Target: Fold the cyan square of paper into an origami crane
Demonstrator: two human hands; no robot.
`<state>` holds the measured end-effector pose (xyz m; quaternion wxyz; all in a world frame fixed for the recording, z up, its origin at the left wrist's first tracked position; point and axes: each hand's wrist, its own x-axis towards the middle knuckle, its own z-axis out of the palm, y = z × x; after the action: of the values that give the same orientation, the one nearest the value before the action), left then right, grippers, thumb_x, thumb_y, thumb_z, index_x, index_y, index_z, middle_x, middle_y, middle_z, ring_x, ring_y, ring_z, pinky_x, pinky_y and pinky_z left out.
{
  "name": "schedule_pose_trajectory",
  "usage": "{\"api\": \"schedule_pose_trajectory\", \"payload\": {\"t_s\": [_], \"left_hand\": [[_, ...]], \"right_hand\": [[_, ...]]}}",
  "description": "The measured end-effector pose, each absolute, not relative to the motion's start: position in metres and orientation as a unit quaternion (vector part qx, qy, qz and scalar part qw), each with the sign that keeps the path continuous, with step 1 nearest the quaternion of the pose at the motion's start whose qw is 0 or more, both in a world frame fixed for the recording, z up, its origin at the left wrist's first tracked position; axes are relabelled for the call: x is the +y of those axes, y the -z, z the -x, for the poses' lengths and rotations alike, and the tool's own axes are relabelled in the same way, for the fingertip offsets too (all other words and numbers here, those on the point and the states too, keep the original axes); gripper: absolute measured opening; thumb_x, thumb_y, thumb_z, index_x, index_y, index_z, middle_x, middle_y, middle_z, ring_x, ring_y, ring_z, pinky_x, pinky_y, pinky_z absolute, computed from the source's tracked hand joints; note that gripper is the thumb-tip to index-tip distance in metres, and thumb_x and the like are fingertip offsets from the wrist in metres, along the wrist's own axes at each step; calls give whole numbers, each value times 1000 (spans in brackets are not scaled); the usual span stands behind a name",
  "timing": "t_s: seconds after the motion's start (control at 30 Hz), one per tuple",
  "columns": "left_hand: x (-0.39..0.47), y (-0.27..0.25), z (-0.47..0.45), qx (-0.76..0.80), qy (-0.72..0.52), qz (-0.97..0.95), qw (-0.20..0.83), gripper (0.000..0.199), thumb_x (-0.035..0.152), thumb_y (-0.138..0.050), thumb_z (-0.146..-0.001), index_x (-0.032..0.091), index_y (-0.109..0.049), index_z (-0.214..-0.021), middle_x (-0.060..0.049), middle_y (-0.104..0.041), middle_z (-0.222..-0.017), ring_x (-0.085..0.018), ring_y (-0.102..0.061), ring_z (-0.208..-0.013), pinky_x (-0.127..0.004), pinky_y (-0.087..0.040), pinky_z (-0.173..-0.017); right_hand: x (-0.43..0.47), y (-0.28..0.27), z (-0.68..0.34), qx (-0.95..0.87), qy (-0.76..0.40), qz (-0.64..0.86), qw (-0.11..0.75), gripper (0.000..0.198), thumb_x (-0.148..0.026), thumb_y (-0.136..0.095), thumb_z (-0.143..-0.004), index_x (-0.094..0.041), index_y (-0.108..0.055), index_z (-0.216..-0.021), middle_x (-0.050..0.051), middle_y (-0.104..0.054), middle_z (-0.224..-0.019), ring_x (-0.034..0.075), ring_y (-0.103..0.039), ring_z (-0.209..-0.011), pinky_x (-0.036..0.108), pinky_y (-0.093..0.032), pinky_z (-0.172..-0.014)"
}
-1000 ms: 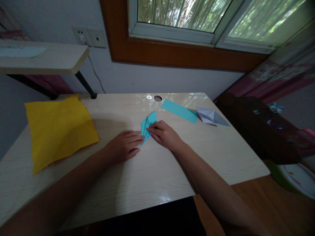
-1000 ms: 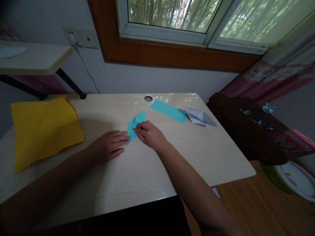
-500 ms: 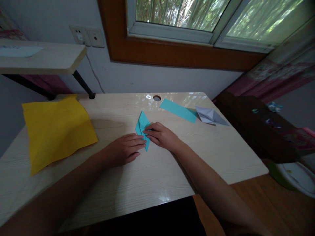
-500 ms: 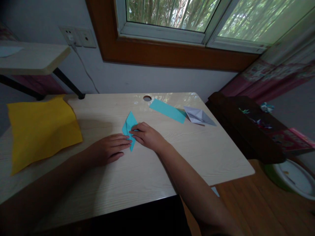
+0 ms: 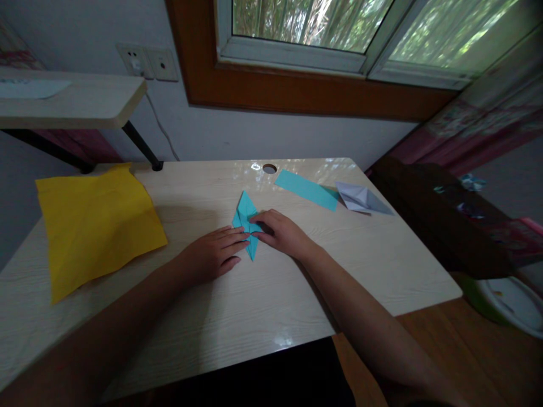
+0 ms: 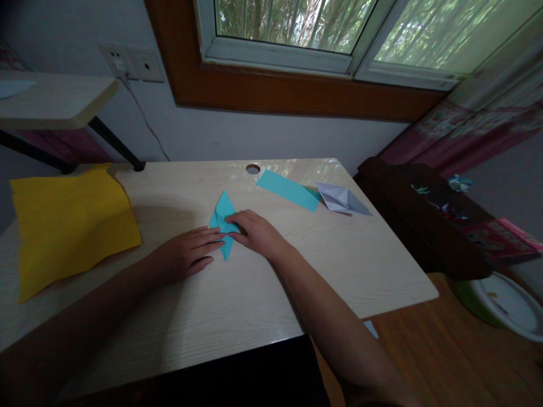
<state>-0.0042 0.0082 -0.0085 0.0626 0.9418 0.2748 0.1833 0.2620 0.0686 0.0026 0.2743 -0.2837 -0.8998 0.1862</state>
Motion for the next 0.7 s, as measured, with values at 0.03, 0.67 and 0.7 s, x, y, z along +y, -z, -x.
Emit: {"api": "schedule_pose_trajectory", "payload": {"t_s": [0.03,0.67,0.7], "left_hand": [[8,9,4,276,-182,-942,62,44,29,-53,-102,16,-54,-145,-14,-55,-152,-27,-50,-142,-52,-40,-121],[7,6,4,258,-184,-947,57,41,25,-54,-102,19,-59,-142,-13,-59,-147,-26,-51,-141,-49,-42,-120],[7,6,4,258,-184,-947,56,41,25,-54,-102,20,-58,-142,-13,-59,-148,-26,-51,-141,-50,-42,-120]], "right_hand": [[69,-2,-262,-896,-189,290,276,29,-33,-67,-96,-21,-62,-122,10,-70,-108,23,-65,-99,42,-57,-88],[72,3,-268,-899,-200,248,300,26,-35,-74,-91,-22,-74,-114,12,-70,-122,25,-64,-116,46,-55,-102],[72,2,-268,-901,-202,246,296,28,-36,-75,-91,-23,-73,-115,12,-69,-123,25,-64,-117,47,-54,-102]]}}
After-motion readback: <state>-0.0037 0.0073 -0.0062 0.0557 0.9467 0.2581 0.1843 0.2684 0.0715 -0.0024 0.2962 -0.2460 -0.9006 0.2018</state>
